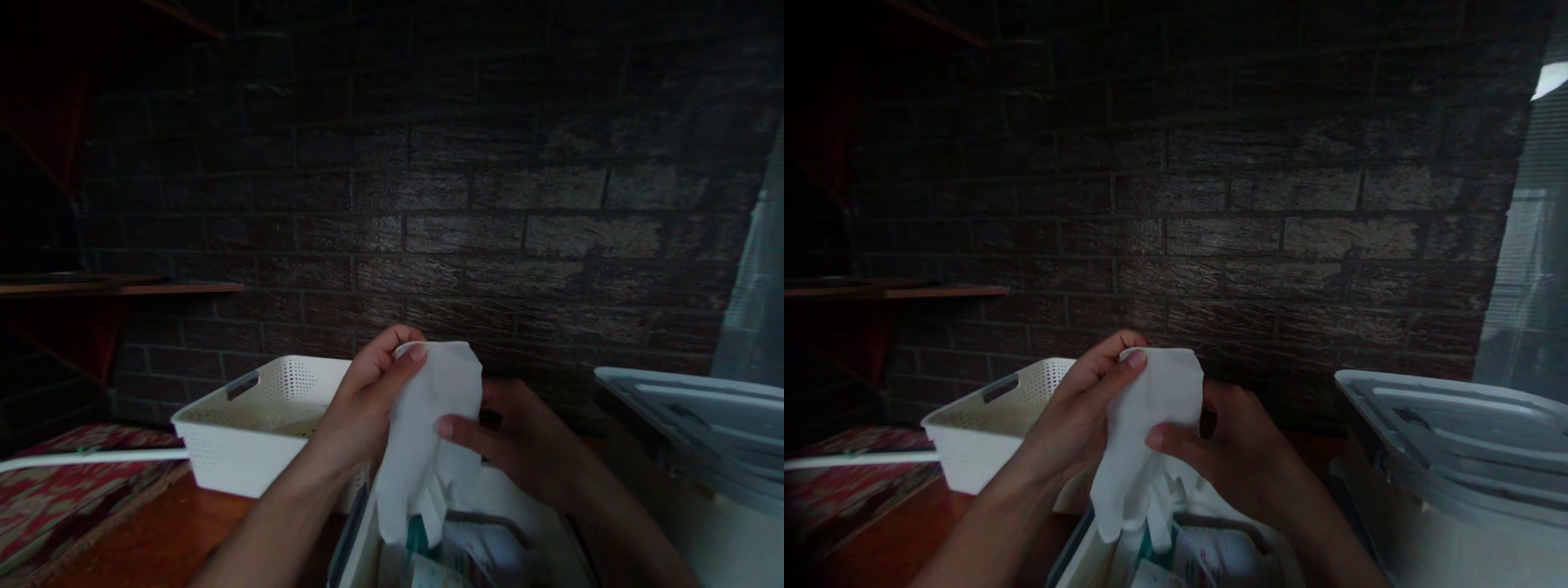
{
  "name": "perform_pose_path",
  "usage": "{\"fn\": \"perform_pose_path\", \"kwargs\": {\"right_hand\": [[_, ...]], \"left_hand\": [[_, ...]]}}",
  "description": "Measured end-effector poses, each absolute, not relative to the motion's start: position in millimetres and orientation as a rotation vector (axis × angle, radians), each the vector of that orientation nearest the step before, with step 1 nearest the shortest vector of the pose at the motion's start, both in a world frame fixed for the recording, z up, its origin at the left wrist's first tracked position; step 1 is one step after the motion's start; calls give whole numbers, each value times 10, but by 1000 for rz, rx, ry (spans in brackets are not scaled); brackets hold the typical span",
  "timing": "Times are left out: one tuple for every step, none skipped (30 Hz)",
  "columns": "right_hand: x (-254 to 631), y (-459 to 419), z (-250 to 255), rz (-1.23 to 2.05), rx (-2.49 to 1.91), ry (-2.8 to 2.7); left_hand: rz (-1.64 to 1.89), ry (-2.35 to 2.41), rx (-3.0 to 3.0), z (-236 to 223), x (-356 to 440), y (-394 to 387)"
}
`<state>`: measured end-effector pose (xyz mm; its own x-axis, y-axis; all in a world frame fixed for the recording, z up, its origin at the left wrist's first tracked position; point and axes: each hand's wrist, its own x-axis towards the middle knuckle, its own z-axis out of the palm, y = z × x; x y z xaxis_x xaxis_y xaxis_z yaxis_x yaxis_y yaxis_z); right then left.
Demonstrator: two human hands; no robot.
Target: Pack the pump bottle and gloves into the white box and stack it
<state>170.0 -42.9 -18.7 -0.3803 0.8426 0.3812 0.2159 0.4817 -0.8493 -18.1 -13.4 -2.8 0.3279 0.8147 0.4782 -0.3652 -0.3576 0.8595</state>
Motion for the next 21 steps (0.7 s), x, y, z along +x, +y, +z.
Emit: {"fn": "perform_pose_path", "kwargs": {"right_hand": [[1698, -424, -184, 959, -864, -1852], [1696, -422, -187, 1000, -852, -1828], [1694, -421, -195, 1027, -846, -1787], [1692, -422, -204, 1044, -841, -1732], [1690, -423, -215, 1050, -838, -1677], [1688, -424, -223, 1039, -839, -1631], [1687, -424, -230, 1017, -843, -1603], [1688, -422, -233, 1004, -849, -1590], [1690, -417, -234, 1003, -852, -1594], [1694, -410, -233, 1006, -851, -1617], [1699, -401, -232, 1012, -843, -1648], [1704, -392, -231, 1020, -829, -1685], [1710, -384, -232, 1025, -818, -1729], [1714, -379, -234, 1025, -815, -1771], [1716, -378, -235, 1024, -820, -1810], [1716, -381, -237, 1028, -833, -1842], [1713, -389, -237, 1043, -845, -1864], [1707, -402, -234, 1065, -850, -1876], [1701, -418, -228, 1091, -844, -1878], [1694, -436, -220, 1119, -831, -1880], [1689, -453, -209, 1145, -817, -1885]], "left_hand": [[1324, 423, 1421, -18, -174, -132], [1338, 411, 1385, -6, -171, -125], [1347, 396, 1355, 5, -174, -114], [1355, 377, 1331, 15, -184, -100], [1355, 353, 1314, 23, -200, -83], [1347, 327, 1302, 28, -222, -63], [1334, 301, 1292, 32, -248, -42], [1325, 280, 1284, 37, -276, -20], [1320, 269, 1278, 45, -303, 2], [1318, 272, 1278, 57, -326, 25], [1308, 289, 1289, 77, -345, 47], [1286, 321, 1310, 106, -356, 69], [1247, 363, 1341, 142, -360, 90], [1198, 411, 1378, 186, -359, 108], [1140, 466, 1417, 234, -354, 123], [1079, 525, 1452, 283, -348, 133], [1019, 583, 1482, 328, -344, 138], [956, 636, 1510, 368, -344, 136], [892, 676, 1536, 400, -351, 128], [830, 702, 1565, 425, -363, 113], [772, 717, 1600, 445, -382, 91]]}}
